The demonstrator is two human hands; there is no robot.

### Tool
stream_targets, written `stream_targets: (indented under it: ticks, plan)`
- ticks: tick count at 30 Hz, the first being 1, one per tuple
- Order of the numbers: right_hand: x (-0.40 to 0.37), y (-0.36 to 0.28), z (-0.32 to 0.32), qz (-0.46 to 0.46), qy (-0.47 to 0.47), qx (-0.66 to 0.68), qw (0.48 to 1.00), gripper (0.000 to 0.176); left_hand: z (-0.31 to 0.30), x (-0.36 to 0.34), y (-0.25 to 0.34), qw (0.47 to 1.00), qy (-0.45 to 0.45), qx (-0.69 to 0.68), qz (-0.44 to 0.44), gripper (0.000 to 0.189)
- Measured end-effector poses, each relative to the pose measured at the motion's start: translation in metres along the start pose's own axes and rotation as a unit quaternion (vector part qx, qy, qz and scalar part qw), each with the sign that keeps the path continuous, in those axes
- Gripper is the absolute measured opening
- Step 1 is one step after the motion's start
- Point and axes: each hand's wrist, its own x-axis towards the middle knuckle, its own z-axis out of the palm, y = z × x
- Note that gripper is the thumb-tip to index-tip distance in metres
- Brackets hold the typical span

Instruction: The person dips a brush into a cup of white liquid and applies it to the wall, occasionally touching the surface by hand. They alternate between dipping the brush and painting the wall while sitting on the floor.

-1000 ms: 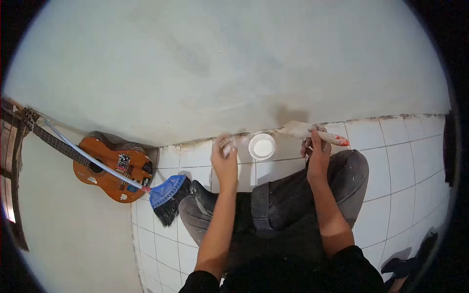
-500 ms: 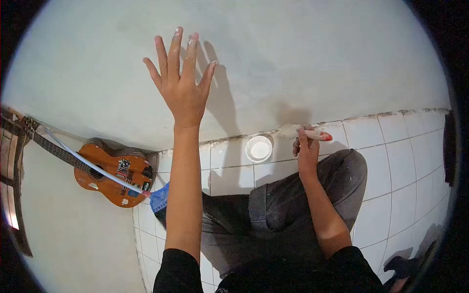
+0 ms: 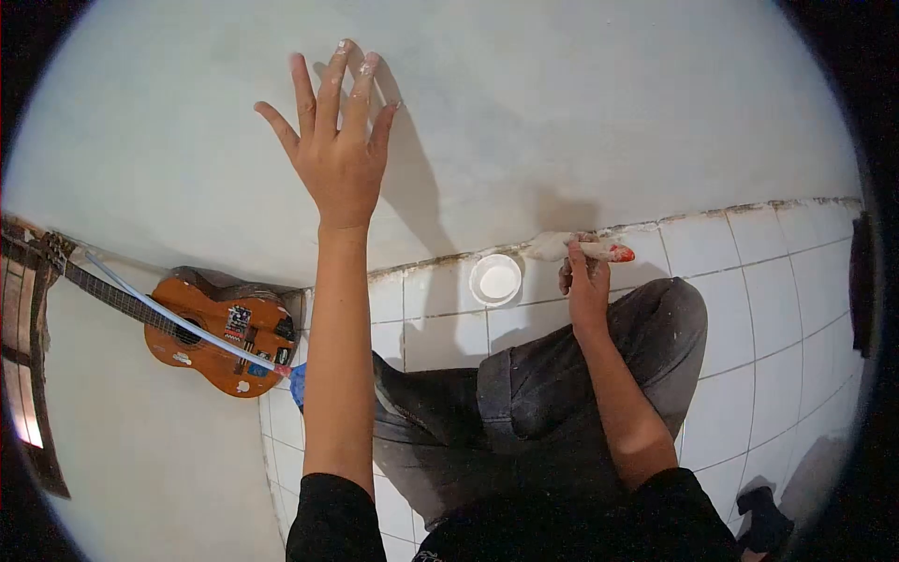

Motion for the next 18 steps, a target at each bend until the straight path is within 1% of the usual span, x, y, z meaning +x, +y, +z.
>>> stream_targets:
  ticks: [5, 12, 18]
  plan:
    - [0.0, 0.0004, -0.0018, -0.008, -0.012, 0.004, 1.0, 0.024, -0.0018, 0.0005, 0.0026, 1.0, -0.002, -0.013, -0.005, 0.054]
    - [-0.002, -0.0028, 0.0005, -0.011, -0.003, 0.018, 1.0, 0.022, -0.0012, 0.0, -0.0015, 1.0, 0.003, -0.01, 0.006, 0.054]
    - [-0.0027, -0.0022, 0.0011, 0.009, 0.007, 0.015, 1.0, 0.024, -0.0035, 0.0015, -0.0035, 1.0, 0.003, -0.001, 0.019, 0.055]
